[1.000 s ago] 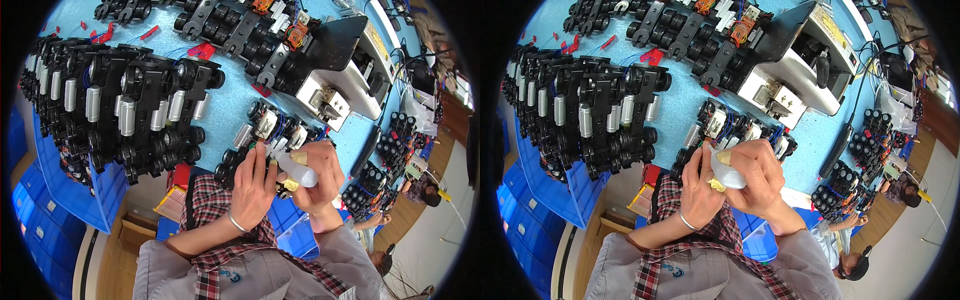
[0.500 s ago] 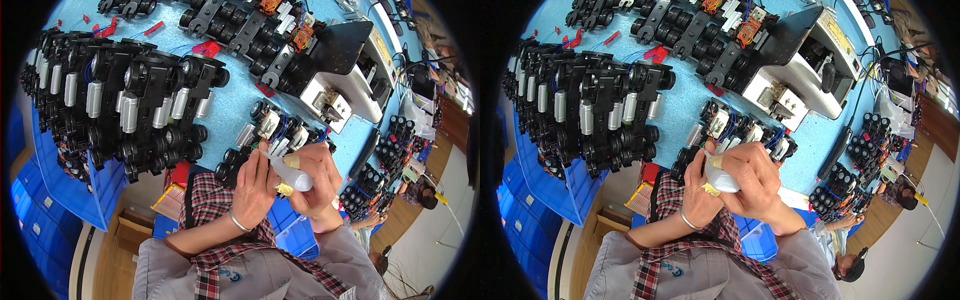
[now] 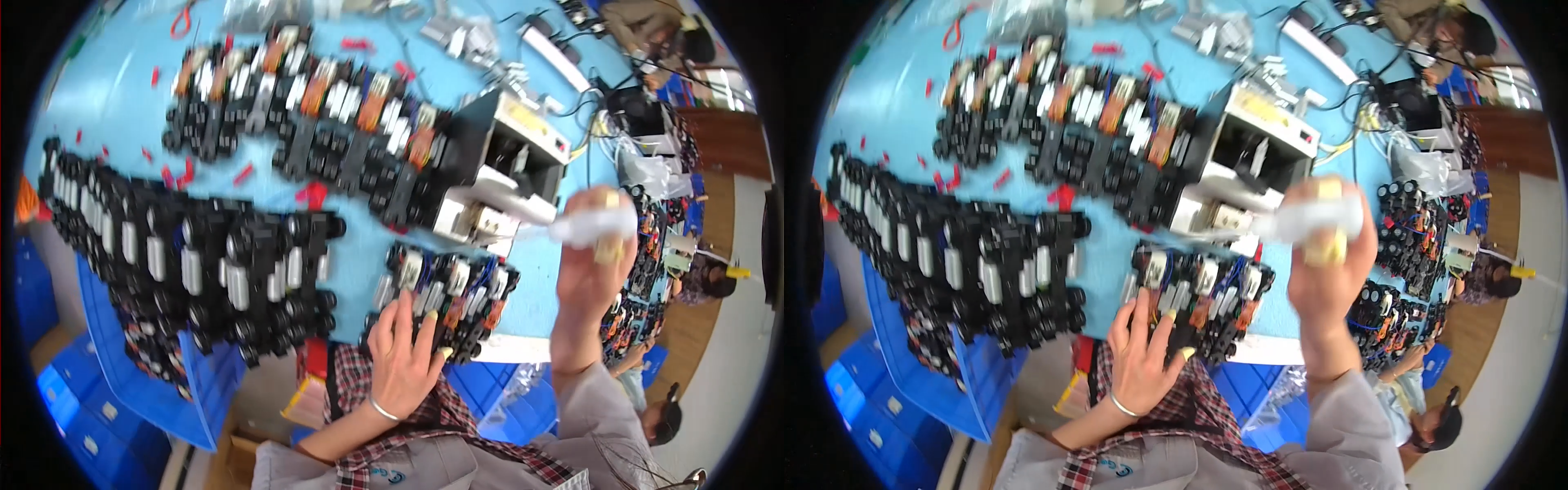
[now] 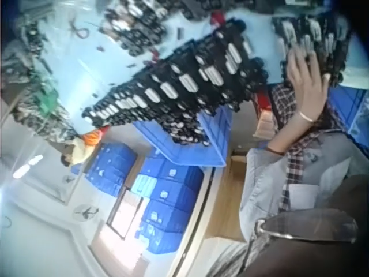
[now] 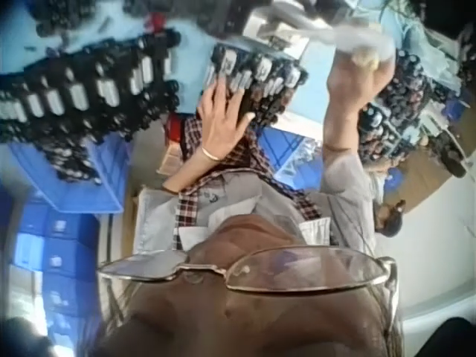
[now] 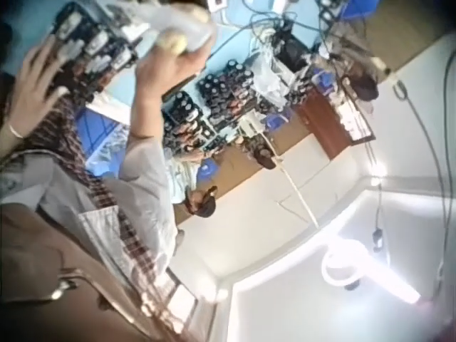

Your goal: Assembling small mechanical components of a toy using an electric screwdriver and glue.

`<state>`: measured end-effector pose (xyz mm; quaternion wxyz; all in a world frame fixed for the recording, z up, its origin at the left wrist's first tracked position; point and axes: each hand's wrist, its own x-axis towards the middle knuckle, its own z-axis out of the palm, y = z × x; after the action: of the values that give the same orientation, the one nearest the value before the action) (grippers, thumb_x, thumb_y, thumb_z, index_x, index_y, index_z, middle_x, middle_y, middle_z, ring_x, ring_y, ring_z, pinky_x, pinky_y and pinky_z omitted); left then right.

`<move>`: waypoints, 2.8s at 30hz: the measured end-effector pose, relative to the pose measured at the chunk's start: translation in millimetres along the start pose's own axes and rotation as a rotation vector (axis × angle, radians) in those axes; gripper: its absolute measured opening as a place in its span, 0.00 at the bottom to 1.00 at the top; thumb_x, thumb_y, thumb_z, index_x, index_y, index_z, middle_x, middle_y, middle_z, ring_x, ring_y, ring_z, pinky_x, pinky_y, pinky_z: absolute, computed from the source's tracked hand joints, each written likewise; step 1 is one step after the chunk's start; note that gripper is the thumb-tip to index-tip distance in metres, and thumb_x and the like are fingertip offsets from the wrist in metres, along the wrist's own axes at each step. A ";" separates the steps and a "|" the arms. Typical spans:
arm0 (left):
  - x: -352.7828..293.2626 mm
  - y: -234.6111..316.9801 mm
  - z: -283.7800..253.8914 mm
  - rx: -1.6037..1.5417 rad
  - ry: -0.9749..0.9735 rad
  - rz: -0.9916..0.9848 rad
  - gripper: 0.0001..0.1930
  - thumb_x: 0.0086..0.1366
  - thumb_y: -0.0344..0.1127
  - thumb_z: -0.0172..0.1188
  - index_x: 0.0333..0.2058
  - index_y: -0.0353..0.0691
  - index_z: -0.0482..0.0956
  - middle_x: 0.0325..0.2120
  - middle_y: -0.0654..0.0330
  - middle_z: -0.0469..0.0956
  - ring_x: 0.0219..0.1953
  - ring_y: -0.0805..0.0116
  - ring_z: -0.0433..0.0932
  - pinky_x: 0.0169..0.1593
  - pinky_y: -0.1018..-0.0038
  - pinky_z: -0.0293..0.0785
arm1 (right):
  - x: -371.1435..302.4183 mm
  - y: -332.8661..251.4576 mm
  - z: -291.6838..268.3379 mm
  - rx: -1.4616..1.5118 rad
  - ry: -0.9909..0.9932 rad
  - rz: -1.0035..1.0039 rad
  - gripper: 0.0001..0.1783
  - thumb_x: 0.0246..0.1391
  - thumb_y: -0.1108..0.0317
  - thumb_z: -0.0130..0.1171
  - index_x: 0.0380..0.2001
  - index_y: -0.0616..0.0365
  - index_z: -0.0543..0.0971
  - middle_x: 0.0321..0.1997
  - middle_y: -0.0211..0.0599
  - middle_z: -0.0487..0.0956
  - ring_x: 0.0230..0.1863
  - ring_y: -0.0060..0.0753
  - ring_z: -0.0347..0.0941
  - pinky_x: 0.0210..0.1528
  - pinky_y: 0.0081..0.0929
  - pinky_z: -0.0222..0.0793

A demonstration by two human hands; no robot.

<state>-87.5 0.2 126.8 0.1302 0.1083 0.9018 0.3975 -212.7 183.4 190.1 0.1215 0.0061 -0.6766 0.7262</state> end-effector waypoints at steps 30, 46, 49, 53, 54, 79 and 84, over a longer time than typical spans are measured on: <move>180.6 -34.8 -17.5 -0.446 0.247 -0.065 0.17 0.45 0.27 0.61 0.37 0.35 0.71 0.51 0.46 0.63 0.50 0.50 0.62 0.52 0.63 0.59 | 193.1 102.2 14.0 -0.411 -0.607 0.567 0.16 0.47 0.75 0.55 0.42 0.61 0.69 0.38 0.28 0.73 0.41 0.18 0.69 0.46 0.19 0.65; 190.8 -32.5 -17.5 -0.408 0.252 -0.038 0.15 0.46 0.22 0.57 0.36 0.34 0.71 0.52 0.47 0.63 0.48 0.50 0.64 0.50 0.64 0.61 | 192.0 100.4 13.6 -0.390 -0.602 0.553 0.17 0.46 0.76 0.55 0.42 0.61 0.69 0.39 0.29 0.73 0.42 0.19 0.69 0.45 0.20 0.66; 190.3 -36.9 -12.4 -0.366 0.252 0.020 0.15 0.46 0.23 0.55 0.36 0.34 0.71 0.52 0.47 0.60 0.45 0.48 0.62 0.48 0.61 0.60 | 190.5 92.3 15.5 -0.355 -0.532 0.509 0.17 0.46 0.76 0.55 0.42 0.61 0.69 0.39 0.29 0.73 0.42 0.20 0.69 0.45 0.19 0.65; 191.0 -37.5 -11.8 -0.122 0.217 0.082 0.15 0.45 0.21 0.52 0.35 0.32 0.72 0.53 0.48 0.61 0.44 0.52 0.64 0.46 0.63 0.62 | 191.1 84.9 24.9 -0.246 -0.487 0.419 0.16 0.46 0.72 0.57 0.41 0.59 0.70 0.39 0.30 0.74 0.43 0.20 0.70 0.45 0.18 0.65; 190.8 -38.2 -10.3 -0.120 0.222 0.076 0.15 0.45 0.21 0.52 0.35 0.32 0.72 0.53 0.48 0.61 0.44 0.52 0.64 0.46 0.63 0.62 | 190.0 84.8 30.4 -0.192 -0.502 0.375 0.16 0.46 0.71 0.57 0.41 0.59 0.70 0.39 0.29 0.74 0.43 0.20 0.70 0.45 0.18 0.66; 185.8 -38.6 -7.0 -0.038 0.192 0.072 0.14 0.49 0.26 0.51 0.37 0.31 0.72 0.55 0.49 0.58 0.47 0.54 0.64 0.43 0.64 0.62 | 198.1 88.8 60.7 -0.533 -0.863 0.296 0.19 0.44 0.60 0.62 0.34 0.62 0.73 0.33 0.30 0.73 0.36 0.21 0.68 0.41 0.20 0.64; 186.5 -35.0 -8.1 -0.107 0.205 0.038 0.13 0.45 0.21 0.54 0.34 0.29 0.73 0.54 0.49 0.60 0.45 0.54 0.64 0.47 0.63 0.60 | 198.3 91.9 60.8 -0.547 -0.900 0.291 0.18 0.43 0.60 0.62 0.33 0.62 0.74 0.32 0.29 0.73 0.35 0.21 0.68 0.39 0.20 0.64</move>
<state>-269.1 27.2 78.2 0.0355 0.0772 0.8856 0.4566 -431.5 151.9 139.4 -0.2847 0.1910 -0.8198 0.4587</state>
